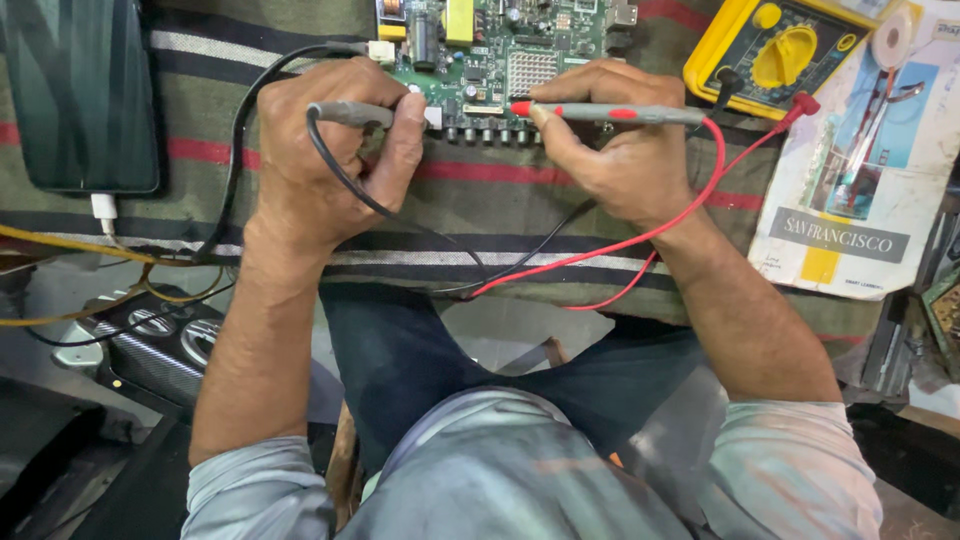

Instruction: The person uses a multimeter to test points on a circuit board. They connect the multimeter probes to various components and connectors on the board, moving the probes to different test points throughout the clip.

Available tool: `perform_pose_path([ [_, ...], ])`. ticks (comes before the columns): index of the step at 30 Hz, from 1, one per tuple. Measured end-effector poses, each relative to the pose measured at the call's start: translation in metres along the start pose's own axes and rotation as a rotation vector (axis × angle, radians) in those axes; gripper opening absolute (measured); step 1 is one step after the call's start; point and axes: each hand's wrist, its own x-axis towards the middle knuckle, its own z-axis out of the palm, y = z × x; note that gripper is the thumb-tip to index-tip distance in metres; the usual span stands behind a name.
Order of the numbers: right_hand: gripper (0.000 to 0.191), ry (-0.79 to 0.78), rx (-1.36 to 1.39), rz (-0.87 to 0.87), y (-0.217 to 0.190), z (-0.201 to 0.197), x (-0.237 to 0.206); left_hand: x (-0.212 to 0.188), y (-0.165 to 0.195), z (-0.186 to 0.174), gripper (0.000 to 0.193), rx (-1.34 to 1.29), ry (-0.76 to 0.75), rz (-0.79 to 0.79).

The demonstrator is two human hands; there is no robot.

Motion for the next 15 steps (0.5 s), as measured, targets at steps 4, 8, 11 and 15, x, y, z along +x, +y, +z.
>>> perform_pose_path([
  [4,0.009,-0.007,-0.008,-0.009,0.0003,0.0008,0.0001,-0.0024,-0.0024,0.0009,0.021,0.007,-0.011,-0.021],
  [8,0.010,-0.009,-0.024,-0.019,-0.0012,0.0013,0.0005,-0.0034,-0.0034,0.0016,0.020,0.014,-0.015,-0.015],
  [11,0.011,-0.009,-0.038,-0.023,-0.0022,0.0014,0.0007,-0.0023,-0.0036,0.0022,0.019,0.015,-0.008,-0.005],
  [15,0.011,-0.007,-0.026,-0.024,-0.0025,0.0016,0.0006,-0.0013,-0.0030,0.0028,0.020,0.015,0.002,0.010],
])
